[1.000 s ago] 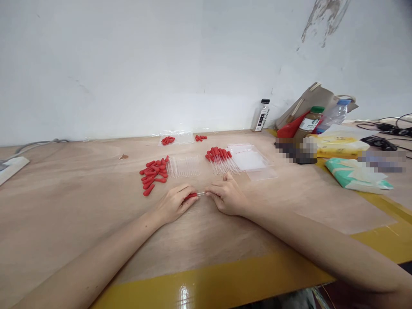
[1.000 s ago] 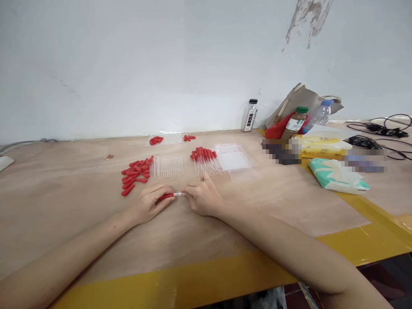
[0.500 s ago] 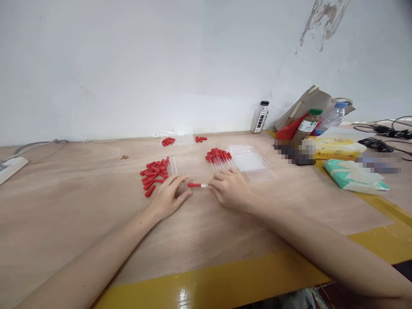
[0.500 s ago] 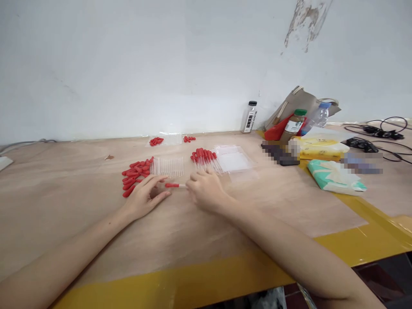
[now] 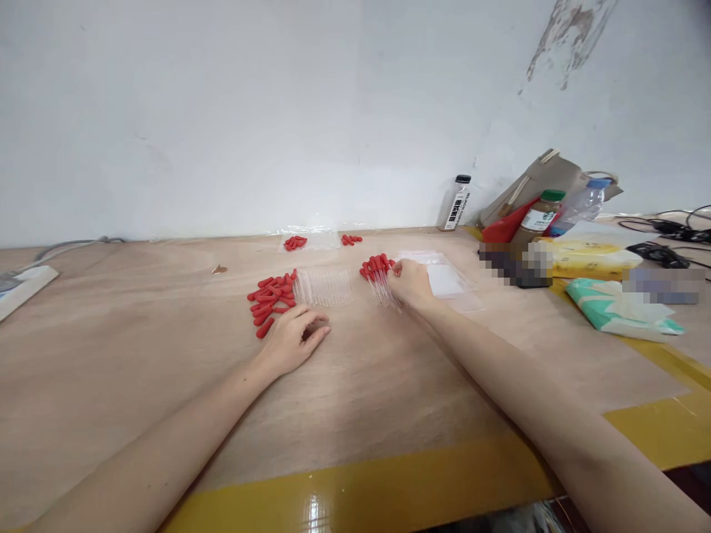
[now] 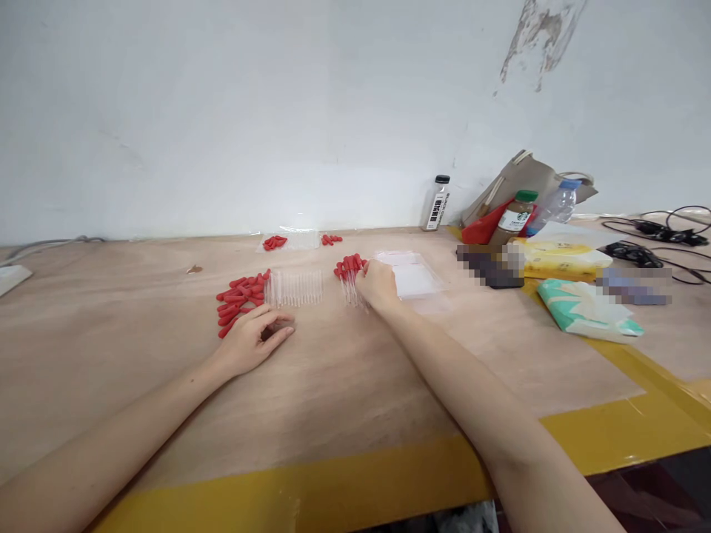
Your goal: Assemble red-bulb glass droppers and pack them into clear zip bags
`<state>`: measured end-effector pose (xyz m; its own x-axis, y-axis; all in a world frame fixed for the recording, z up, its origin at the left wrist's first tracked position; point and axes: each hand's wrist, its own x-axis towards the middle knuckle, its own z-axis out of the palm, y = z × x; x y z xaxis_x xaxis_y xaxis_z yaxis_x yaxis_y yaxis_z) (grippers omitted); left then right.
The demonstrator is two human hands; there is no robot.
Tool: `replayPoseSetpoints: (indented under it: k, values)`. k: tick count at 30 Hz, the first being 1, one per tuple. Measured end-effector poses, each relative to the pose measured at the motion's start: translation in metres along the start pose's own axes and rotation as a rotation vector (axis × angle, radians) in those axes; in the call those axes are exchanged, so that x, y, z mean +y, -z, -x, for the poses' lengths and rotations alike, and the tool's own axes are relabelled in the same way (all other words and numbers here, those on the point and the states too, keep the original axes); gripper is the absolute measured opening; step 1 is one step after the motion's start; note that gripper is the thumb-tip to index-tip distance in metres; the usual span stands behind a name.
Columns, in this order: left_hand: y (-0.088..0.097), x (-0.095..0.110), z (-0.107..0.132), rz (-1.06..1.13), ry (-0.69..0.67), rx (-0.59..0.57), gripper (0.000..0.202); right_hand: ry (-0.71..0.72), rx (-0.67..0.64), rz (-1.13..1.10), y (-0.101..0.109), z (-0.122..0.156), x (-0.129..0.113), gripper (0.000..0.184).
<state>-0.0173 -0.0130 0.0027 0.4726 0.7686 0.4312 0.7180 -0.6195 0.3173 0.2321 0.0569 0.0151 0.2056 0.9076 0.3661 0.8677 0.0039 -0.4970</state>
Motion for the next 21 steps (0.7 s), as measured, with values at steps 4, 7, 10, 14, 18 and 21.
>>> replayPoseSetpoints:
  k: [4,7,10,14,18,21]
  values:
    - [-0.002,-0.001,0.000,-0.018,-0.017,-0.006,0.019,0.015,-0.015,0.001,-0.006,0.003,-0.001,0.017]
    - [-0.001,-0.002,0.001,-0.109,-0.042,0.033,0.019,0.037,-0.020,0.006,-0.007,0.004,0.000,0.018]
    - [0.006,-0.003,0.003,-0.317,-0.005,0.125,0.021,0.059,0.001,0.020,-0.005,0.007,-0.001,0.018]
    - [0.022,-0.003,0.005,-0.544,0.170,0.138,0.025,0.175,0.022,0.035,-0.006,0.015,-0.016,0.016]
    - [0.029,-0.006,0.008,-0.632,0.329,-0.004,0.025,0.185,-0.126,-0.018,-0.017,0.016,-0.041,0.017]
    - [0.027,-0.012,0.009,-0.688,0.328,-0.049,0.018,0.090,-0.222,-0.038,-0.030,0.010,-0.057,0.022]
